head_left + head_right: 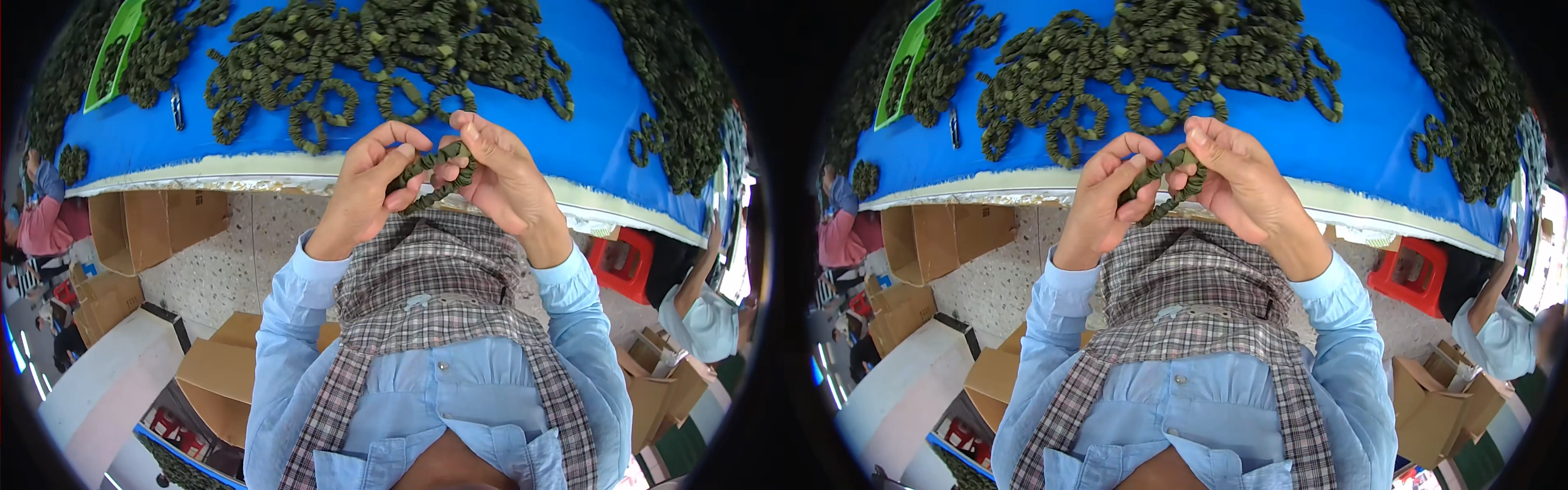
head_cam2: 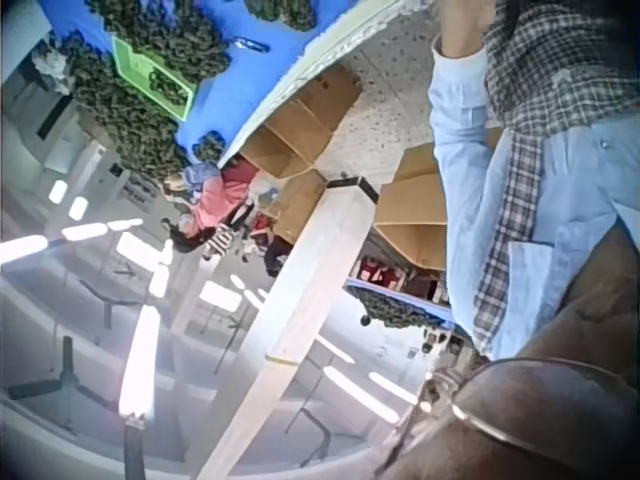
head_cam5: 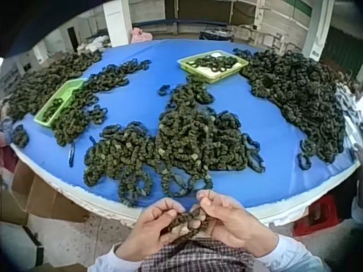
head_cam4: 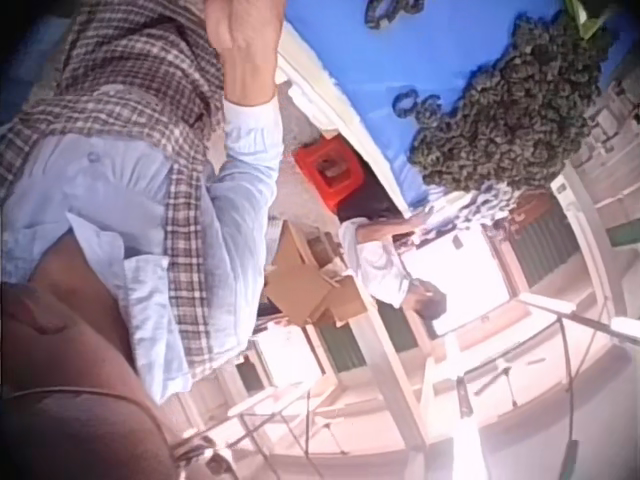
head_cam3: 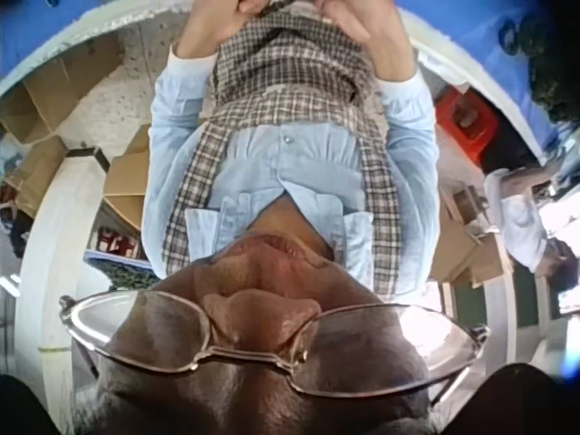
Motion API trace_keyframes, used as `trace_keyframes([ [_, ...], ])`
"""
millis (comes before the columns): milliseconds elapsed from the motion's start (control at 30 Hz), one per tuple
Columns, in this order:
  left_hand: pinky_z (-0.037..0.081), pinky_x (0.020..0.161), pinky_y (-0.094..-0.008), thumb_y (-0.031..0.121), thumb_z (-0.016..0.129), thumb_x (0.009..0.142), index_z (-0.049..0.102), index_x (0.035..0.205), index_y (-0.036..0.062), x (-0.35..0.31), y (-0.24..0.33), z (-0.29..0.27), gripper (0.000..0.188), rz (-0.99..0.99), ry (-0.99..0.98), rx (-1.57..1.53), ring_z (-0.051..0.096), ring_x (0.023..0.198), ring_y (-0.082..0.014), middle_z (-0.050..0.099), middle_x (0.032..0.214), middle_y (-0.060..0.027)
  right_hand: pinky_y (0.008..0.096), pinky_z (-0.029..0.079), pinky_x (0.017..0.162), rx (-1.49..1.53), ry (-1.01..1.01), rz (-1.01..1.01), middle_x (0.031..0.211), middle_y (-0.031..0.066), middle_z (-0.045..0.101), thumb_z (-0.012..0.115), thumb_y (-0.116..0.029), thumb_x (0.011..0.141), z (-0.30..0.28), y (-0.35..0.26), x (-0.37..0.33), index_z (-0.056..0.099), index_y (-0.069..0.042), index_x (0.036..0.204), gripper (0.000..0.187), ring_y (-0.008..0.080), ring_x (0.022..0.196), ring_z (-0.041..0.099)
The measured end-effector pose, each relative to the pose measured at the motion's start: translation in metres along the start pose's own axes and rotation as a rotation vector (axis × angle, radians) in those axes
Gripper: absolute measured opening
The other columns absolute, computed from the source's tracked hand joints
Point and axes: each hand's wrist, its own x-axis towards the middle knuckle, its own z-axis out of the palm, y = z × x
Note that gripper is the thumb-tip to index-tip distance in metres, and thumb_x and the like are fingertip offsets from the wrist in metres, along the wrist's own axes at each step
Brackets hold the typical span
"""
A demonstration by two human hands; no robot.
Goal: The person repeatedly picks up green, coiled, cord-like objects from a blue table and manipulates them by hand. They twist and fold the cords into compact shapes, placing the finished items back onto the table among a large pile of similar objects.
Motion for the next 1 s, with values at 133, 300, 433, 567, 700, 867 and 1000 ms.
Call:
trace_keyframes([
  [133, 0.023, 0.04, -0.017, 0.019, 0.057, 0.094, 0.055, 0.105, 0.0013, 0.011, -0.013, 0.02, 0.021, 0.046, -0.005, 0.054, 0.03, 0.045, -0.0005, 0.051, 0.062, 0.0022, 0.0222, 0.041, 0.057, -0.042, 0.012, -0.007, 0.075, 0.0016, 0.054, 0.061, -0.029, 0.092, -0.024, -0.004, -0.012, 0.048, -0.005, 0.106, 0.031, 0.0106, 0.065, 0.053],
  [300, 0.033, 0.045, -0.0139, 0.011, 0.073, 0.082, 0.059, 0.109, 0.0015, 0.021, -0.027, 0.04, 0.032, 0.087, 0.055, 0.266, 0.052, 0.053, -0.0009, 0.066, 0.07, -0.0019, 0.0209, 0.037, 0.053, -0.447, 0.074, 0.019, 0.072, -0.0005, 0.051, 0.057, -0.033, 0.095, -0.03, -0.014, -0.023, 0.048, -0.004, 0.107, 0.032, 0.0062, 0.062, 0.047],
  [433, 0.038, 0.048, -0.0144, 0.008, 0.076, 0.076, 0.067, 0.095, 0.0002, 0.029, -0.031, 0.042, 0.023, 0.234, 0.053, 0.71, 0.057, 0.056, -0.002, 0.066, 0.065, -0.0014, 0.0205, 0.035, 0.052, -0.7, 0.113, -0.05, 0.071, -0.0007, 0.051, 0.053, -0.035, 0.096, -0.041, -0.016, -0.02, 0.049, -0.003, 0.111, 0.035, 0.0048, 0.062, 0.045],
  [567, 0.035, 0.046, -0.0153, 0.004, 0.071, 0.077, 0.07, 0.084, 0.0012, 0.028, -0.035, 0.047, 0.008, 0.262, 0.103, 0.684, 0.052, 0.053, 0.0002, 0.063, 0.062, 0.0011, 0.02, 0.035, 0.053, -0.839, 0.037, -0.009, 0.069, -0.002, 0.053, 0.055, -0.036, 0.095, -0.042, -0.029, -0.022, 0.053, -0.003, 0.111, 0.036, 0.0041, 0.061, 0.045],
  [700, 0.035, 0.047, -0.0162, 0.005, 0.069, 0.078, 0.068, 0.08, 0.0013, 0.029, -0.024, 0.042, 0.004, 0.221, 0.105, 0.769, 0.05, 0.055, 0.0001, 0.062, 0.063, 0.002, 0.0187, 0.035, 0.052, -0.793, -0.039, -0.012, 0.068, -0.0032, 0.054, 0.062, -0.031, 0.091, -0.052, -0.042, -0.025, 0.056, -0.002, 0.108, 0.034, 0.0033, 0.059, 0.044],
  [867, 0.03, 0.047, -0.0175, 0.007, 0.066, 0.081, 0.065, 0.085, 0.0001, 0.031, -0.013, 0.047, 0.008, 0.009, 0.017, 0.595, 0.044, 0.055, -0.0003, 0.058, 0.065, 0.0027, 0.0197, 0.03, 0.05, -0.533, -0.052, -0.006, 0.066, -0.004, 0.053, 0.068, -0.019, 0.086, -0.068, -0.049, -0.031, 0.059, -0.001, 0.105, 0.028, 0.0023, 0.055, 0.042],
  [1000, 0.027, 0.045, -0.0194, 0.006, 0.053, 0.085, 0.056, 0.103, -0.0015, 0.039, -0.006, 0.04, 0.02, -0.049, -0.056, 0.463, 0.037, 0.05, -0.0021, 0.05, 0.061, 0.003, 0.0204, 0.026, 0.048, -0.365, -0.011, -0.033, 0.061, -0.0065, 0.048, 0.07, -0.016, 0.083, -0.071, -0.044, -0.029, 0.061, 0.0, 0.106, 0.029, 0.0008, 0.051, 0.037],
])
